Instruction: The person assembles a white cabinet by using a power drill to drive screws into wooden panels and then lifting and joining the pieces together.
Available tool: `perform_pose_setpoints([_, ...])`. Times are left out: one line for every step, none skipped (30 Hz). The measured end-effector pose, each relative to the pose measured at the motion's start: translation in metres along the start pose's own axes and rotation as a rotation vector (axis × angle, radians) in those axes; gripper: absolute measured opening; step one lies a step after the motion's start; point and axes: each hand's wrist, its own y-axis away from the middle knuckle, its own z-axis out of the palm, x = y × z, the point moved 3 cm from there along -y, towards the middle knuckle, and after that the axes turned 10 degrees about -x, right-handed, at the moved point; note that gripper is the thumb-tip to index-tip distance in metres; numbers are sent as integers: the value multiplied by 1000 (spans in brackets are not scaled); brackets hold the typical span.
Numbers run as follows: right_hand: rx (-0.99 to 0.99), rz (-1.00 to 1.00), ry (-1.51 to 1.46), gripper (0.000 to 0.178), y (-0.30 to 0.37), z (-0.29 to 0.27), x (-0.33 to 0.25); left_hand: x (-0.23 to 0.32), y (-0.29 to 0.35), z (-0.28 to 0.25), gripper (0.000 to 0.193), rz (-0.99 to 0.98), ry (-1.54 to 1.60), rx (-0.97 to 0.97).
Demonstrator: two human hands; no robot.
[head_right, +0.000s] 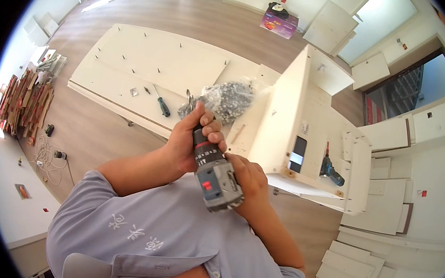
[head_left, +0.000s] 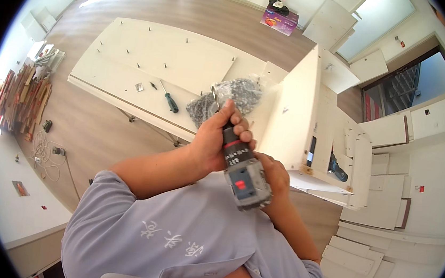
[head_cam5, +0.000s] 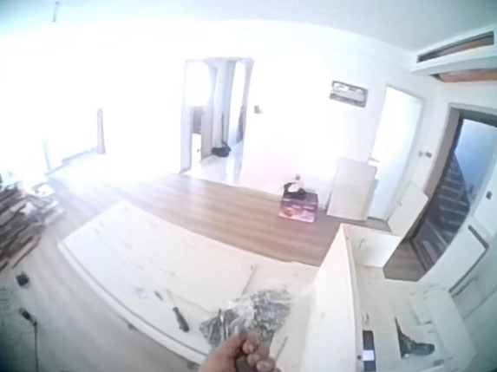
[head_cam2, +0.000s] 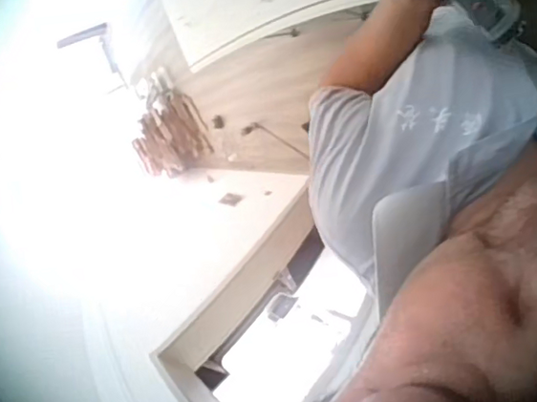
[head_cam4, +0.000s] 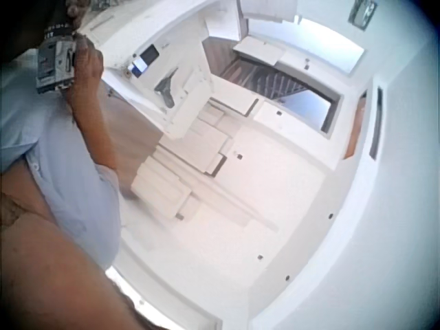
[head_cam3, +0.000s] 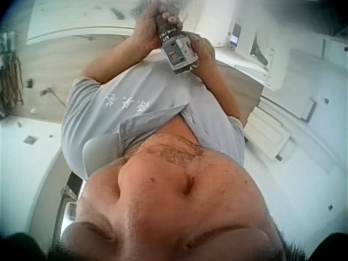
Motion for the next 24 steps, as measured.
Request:
perform_pose_setpoints([-11,-27,65,61,-11,19,3,15,2,-16,40,-6,21,91])
perform_pose_setpoints([-41,9,52,61,-20,39,6,29,8,-32,40,-7,38,190])
perform_pose_setpoints([-70,45,38,61,-28,59,8,42,12,-48,41,-9,54,289])
perform_pose_setpoints([-107,91,17,61,-32,80,11,55,18,-67,41,-19,63,333])
perform_pose_setpoints([-161,127,6,63,-37,99,17,67,22,-84,41,-25,66,377])
perform_pose_setpoints([-153,118,28,60,-40,111,18,77,27,-100,41,-33,69,420])
perform_pose_setpoints([-143,107,55,57,-47,121,18,86,31,-110,40,-38,9,457])
perform_pose_setpoints([-132,96,83,55,-52,130,16,93,36,-119,40,-67,15,489])
perform_pose_setpoints([-146,97,130,55,-56,137,15,99,41,-128,40,-97,19,520])
perform_pose_setpoints([-167,93,160,57,-57,142,17,103,43,-139,40,-120,30,545])
perform_pose_setpoints([-189,89,189,59,-56,145,19,108,44,-149,40,-69,3,583])
perform_pose_setpoints([-210,84,218,62,-54,148,22,111,43,-159,39,-17,-25,621])
perform_pose_setpoints([-228,153,191,61,-49,149,27,112,41,-173,38,30,-50,657])
perform_pose_setpoints([-246,220,156,60,-40,151,31,132,43,-209,38,121,-72,705])
perform_pose_setpoints([-261,288,124,59,-30,153,32,164,45,-251,37,210,-96,749])
perform_pose_setpoints([-244,347,125,58,-18,155,35,198,51,-281,36,223,-278,813])
perform_pose_setpoints([-226,398,127,56,-7,157,38,235,61,-317,35,172,-553,997])
perform_pose_setpoints([-206,446,129,55,3,157,41,269,74,-340,30,165,-674,1091])
perform_pose_setpoints([-194,554,57,54,10,156,41,301,93,-367,29,170,-749,1142])
perform_pose_setpoints([-176,675,-10,52,21,154,40,329,106,-388,27,161,-825,1184])
perform_pose_setpoints([-155,800,-78,51,34,153,38,350,112,-400,28,105,-920,1231])
perform_pose_setpoints([-123,835,-88,50,52,153,43,367,113,-408,29,48,-1016,1274])
perform_pose_setpoints([-89,870,-99,48,74,157,52,380,110,-414,31,41,-1086,1293])
perform_pose_setpoints([-62,902,-112,47,88,160,57,391,109,-419,33,38,-1153,1318])
